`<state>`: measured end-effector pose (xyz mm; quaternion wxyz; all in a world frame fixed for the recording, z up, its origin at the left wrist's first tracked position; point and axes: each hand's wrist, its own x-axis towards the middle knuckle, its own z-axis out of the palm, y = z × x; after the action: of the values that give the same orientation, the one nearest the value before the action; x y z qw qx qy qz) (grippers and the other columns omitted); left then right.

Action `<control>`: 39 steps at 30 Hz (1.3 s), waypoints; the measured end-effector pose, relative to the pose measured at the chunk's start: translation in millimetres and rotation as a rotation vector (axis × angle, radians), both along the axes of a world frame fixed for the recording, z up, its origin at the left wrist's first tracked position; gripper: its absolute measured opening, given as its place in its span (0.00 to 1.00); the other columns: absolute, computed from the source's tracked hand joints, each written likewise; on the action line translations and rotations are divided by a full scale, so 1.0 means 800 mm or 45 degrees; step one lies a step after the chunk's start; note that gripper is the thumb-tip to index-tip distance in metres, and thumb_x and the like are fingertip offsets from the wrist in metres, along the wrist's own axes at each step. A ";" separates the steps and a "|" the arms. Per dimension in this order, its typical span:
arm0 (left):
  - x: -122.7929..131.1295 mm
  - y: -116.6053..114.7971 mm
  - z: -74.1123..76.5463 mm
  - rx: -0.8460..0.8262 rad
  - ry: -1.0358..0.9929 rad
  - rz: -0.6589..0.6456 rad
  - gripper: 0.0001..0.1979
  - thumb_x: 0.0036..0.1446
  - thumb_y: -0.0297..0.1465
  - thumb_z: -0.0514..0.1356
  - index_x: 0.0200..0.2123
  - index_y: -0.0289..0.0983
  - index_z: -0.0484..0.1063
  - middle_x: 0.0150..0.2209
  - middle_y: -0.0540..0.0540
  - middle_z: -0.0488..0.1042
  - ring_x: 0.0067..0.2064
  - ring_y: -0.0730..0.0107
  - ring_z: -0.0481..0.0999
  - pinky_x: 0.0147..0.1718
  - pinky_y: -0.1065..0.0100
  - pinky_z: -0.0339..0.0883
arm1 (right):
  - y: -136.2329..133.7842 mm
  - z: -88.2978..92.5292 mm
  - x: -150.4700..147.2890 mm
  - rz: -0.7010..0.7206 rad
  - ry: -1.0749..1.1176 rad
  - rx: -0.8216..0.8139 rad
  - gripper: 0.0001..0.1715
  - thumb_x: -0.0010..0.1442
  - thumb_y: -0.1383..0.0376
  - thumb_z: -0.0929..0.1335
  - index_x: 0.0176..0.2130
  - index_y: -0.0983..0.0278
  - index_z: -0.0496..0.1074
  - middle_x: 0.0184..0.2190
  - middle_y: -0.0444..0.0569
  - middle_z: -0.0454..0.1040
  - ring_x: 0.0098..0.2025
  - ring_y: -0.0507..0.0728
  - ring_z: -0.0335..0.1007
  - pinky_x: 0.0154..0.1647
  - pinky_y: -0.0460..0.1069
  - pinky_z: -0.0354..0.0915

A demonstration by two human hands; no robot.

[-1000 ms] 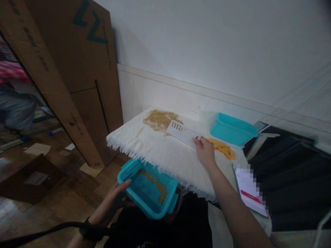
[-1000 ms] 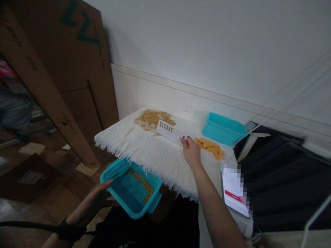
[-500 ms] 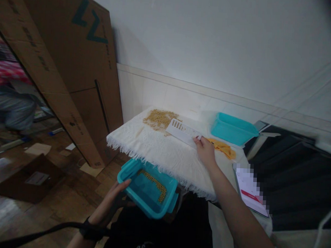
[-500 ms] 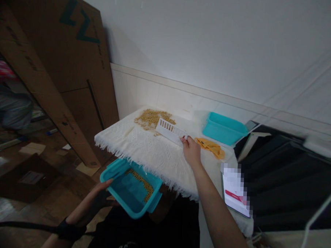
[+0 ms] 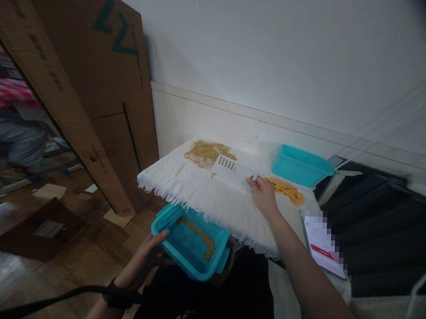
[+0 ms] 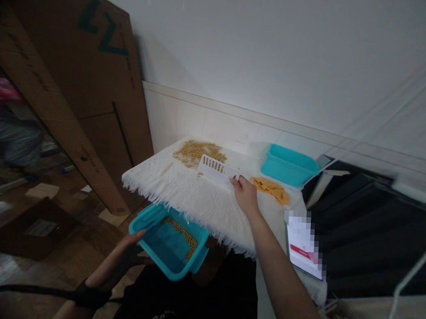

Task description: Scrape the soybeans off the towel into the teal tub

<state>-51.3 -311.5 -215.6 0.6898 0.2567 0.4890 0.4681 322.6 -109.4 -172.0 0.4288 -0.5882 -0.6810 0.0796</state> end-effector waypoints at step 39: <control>-0.007 0.002 -0.025 -0.038 0.052 0.050 0.51 0.56 0.58 0.75 0.76 0.45 0.66 0.72 0.33 0.78 0.72 0.28 0.76 0.56 0.39 0.83 | -0.021 -0.001 -0.013 0.256 -0.006 -0.039 0.23 0.70 0.47 0.69 0.35 0.59 0.83 0.29 0.49 0.84 0.33 0.63 0.80 0.36 0.52 0.70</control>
<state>-57.2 -309.9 -235.4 0.6741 0.2462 0.5150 0.4689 312.3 -126.4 -172.8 0.4082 -0.5235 -0.7363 0.1311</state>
